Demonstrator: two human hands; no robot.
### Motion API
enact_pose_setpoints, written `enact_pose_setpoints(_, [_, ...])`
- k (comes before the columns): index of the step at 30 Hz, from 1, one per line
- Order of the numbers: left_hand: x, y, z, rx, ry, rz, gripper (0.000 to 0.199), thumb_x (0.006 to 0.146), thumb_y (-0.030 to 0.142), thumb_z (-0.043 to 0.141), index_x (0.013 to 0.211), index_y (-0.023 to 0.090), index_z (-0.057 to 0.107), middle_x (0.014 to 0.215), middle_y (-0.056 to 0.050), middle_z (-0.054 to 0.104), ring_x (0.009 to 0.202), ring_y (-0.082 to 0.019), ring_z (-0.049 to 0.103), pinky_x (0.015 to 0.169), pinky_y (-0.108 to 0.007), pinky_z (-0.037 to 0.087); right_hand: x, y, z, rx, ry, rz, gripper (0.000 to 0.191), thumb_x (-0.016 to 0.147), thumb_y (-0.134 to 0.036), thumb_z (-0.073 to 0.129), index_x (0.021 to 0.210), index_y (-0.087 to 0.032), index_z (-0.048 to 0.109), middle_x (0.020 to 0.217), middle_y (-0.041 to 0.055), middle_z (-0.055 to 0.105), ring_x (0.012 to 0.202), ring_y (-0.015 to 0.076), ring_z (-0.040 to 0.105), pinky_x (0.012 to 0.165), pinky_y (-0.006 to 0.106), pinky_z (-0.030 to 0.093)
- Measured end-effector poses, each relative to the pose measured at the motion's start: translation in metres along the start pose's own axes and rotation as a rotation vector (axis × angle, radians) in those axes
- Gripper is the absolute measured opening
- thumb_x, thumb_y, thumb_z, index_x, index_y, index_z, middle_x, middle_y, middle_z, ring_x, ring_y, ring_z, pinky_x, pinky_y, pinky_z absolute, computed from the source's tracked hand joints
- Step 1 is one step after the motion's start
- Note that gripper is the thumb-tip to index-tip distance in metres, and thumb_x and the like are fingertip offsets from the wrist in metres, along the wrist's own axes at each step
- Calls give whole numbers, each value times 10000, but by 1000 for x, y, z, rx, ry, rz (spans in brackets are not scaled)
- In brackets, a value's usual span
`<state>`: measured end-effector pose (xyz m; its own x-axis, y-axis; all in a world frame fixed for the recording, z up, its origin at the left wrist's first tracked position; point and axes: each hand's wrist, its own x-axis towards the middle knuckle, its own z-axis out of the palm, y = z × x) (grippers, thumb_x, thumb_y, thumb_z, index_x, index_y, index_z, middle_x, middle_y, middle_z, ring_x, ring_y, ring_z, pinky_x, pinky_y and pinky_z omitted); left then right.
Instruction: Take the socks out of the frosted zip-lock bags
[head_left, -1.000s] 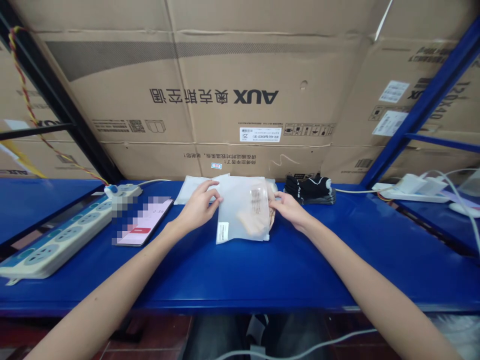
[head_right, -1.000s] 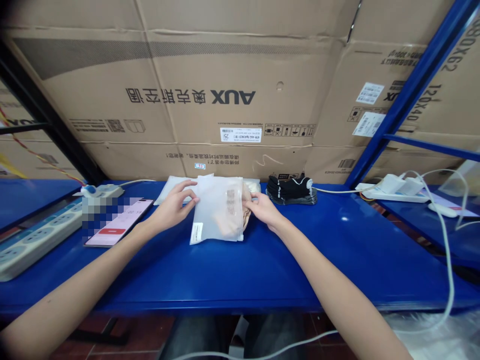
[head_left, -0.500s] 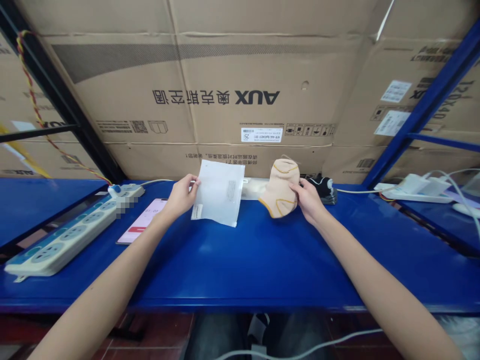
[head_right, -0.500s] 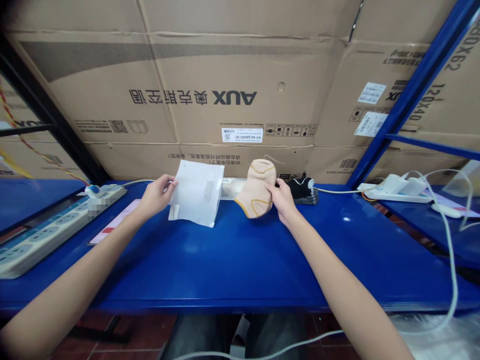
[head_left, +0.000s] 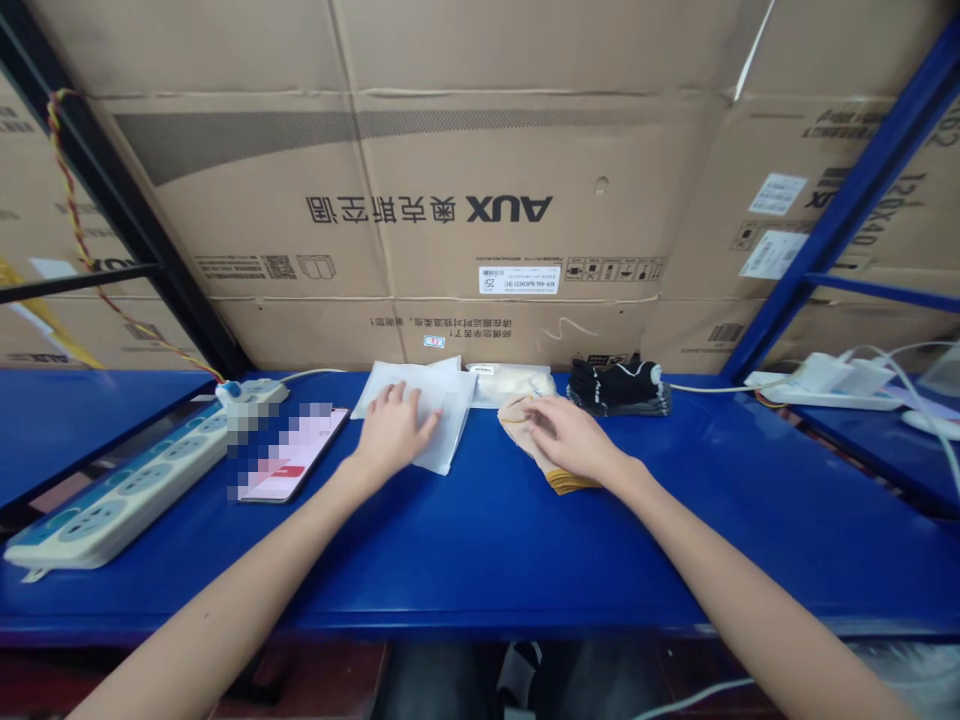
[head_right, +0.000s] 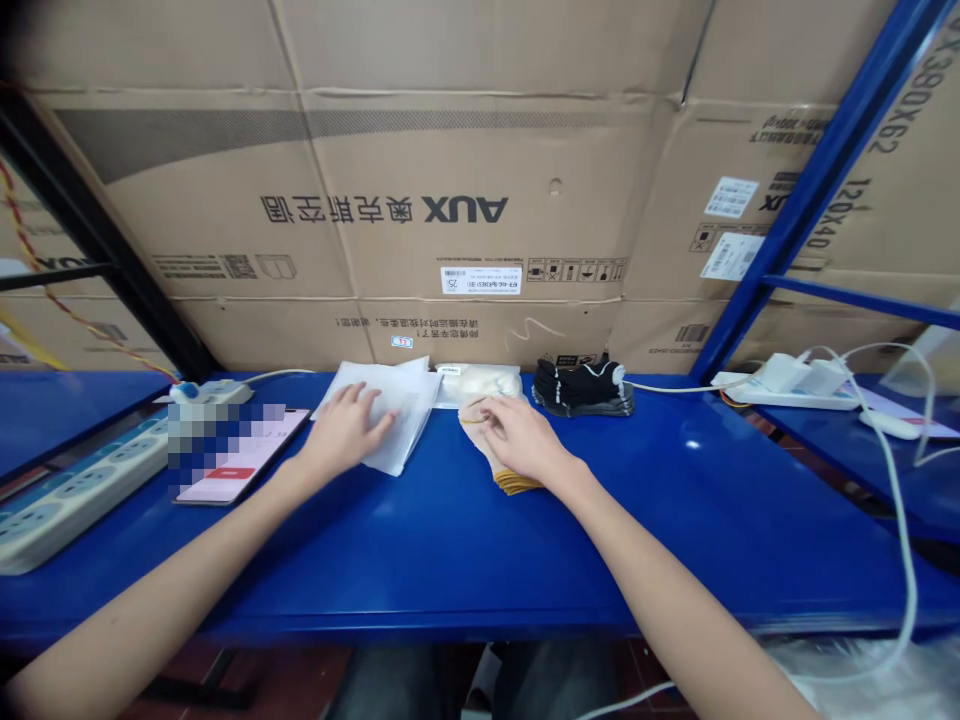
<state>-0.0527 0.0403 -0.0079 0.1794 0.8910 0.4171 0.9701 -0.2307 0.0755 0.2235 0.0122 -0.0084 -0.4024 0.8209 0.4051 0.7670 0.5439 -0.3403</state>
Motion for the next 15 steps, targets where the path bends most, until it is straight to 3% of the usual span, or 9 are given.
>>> enact_pose_setpoints(4, [-20, 38, 6, 173, -111, 9, 766, 889, 604, 445, 1351, -7, 438, 1469, -313, 343, 1380, -465, 282, 1072, -589, 286, 0, -4, 4, 3, -49, -73, 256, 890, -191, 511, 1097, -187, 662, 1159, 101, 662, 1070, 241, 597, 918, 384, 468])
enact_pose_setpoints(7, [-24, 44, 11, 213, -258, 15, 723, 942, 512, 406, 1427, -19, 335, 1507, -297, 288, 1393, -448, 269, 1064, -581, 298, -1, -3, 7, 4, -28, -74, 254, 895, -182, 508, 1097, -187, 663, 1145, 100, 669, 1051, 233, 604, 907, 382, 475])
enact_pose_setpoints(12, [-21, 38, 5, 174, -403, 67, 485, 980, 292, 311, 1363, 20, 434, 1461, -252, 391, 1356, -367, 378, 1010, -496, 396, -1, -2, 6, -10, -51, -65, 240, 902, -202, 511, 1082, -192, 669, 1106, 96, 679, 1013, 231, 615, 877, 379, 488])
enact_pose_setpoints(15, [-19, 36, -9, 158, -442, 69, 367, 929, 194, 345, 1148, 63, 608, 1231, -221, 603, 1164, -334, 579, 920, -436, 466, -1, -2, 6, -12, -60, -68, 239, 906, -213, 513, 1085, -191, 670, 1117, 98, 678, 1021, 233, 613, 886, 383, 485])
